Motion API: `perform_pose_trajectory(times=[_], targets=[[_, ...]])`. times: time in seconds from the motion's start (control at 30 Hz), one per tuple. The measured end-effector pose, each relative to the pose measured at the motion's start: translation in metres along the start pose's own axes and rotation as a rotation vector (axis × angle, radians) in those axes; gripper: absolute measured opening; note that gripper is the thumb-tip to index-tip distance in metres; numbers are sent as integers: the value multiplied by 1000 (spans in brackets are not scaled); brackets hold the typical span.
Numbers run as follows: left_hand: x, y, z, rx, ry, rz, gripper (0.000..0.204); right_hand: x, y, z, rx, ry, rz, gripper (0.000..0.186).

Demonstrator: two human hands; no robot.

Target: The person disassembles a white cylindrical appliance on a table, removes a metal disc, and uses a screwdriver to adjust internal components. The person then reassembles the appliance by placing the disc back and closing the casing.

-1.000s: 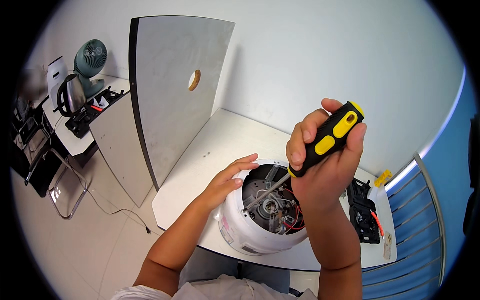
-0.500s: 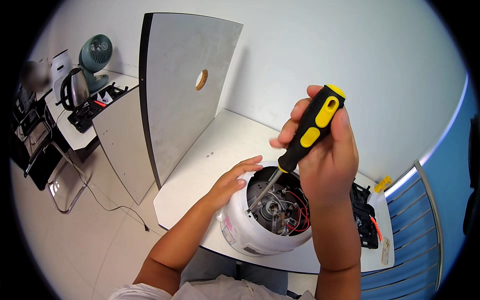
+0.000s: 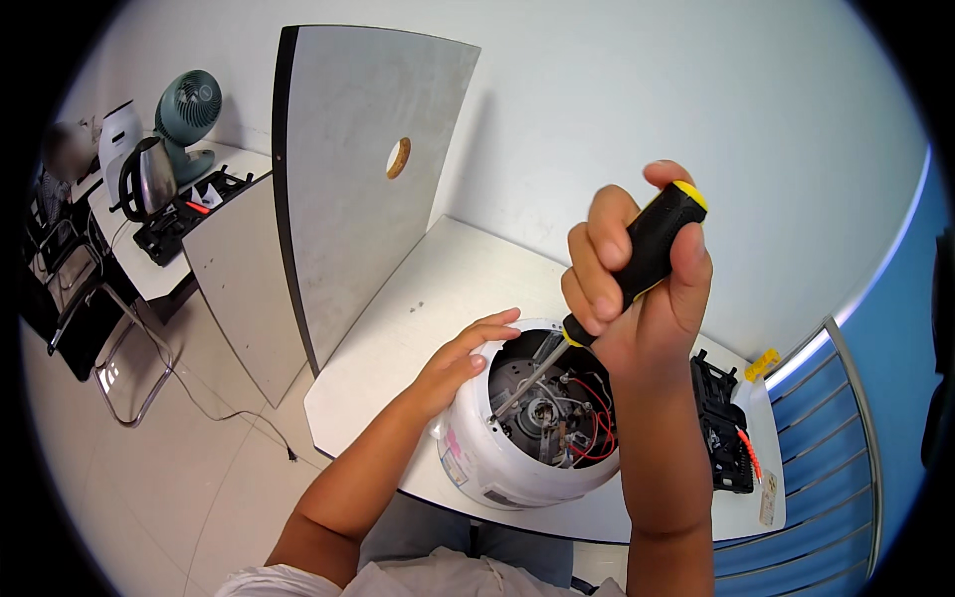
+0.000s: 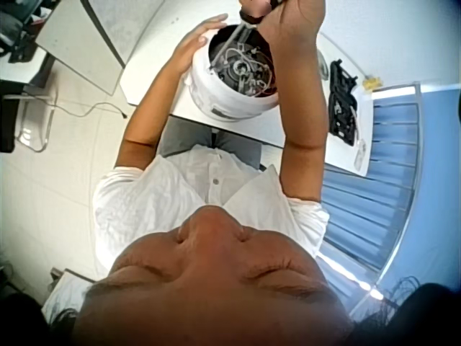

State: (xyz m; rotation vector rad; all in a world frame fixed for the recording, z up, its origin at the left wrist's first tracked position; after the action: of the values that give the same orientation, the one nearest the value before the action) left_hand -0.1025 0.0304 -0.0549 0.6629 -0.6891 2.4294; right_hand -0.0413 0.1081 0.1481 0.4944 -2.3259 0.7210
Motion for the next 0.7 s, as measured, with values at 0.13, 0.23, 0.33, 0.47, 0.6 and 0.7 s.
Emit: perform_pose_trajectory(times=[0.13,0.23,0.33,0.47,0.6,0.7], targets=[[-1,0,2,-4,6,-6,49,1,-1,-4,-181,-16,69,58],[-1,2,2,-5,5,-1,49,-4,0,-4,-141,42,88,57],[0,1,1,9,-7,-4,50,-12,-4,-2,-203,157,259,51],[0,1,1,8,-22,-10,50,-13,-7,-2,-184,133,389,41],[-1,1,1,13,-17,-6,49,-13,-12,-1,-154,235,274,45],[-1,2,3,24,-13,-4,49,-16,-6,0,-297,225,354,51]])
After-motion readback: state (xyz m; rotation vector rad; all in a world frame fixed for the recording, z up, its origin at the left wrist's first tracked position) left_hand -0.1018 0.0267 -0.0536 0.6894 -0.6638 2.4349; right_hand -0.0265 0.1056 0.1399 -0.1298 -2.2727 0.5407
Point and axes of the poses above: each hand's wrist, its own x-axis towards the middle knuckle, its own y-axis out of the back of the hand, z = x × y, the point moved 5 cm from there along x, towards the middle knuckle, and after that the axes turned 14 degrees about z, right-handed, at the moved point
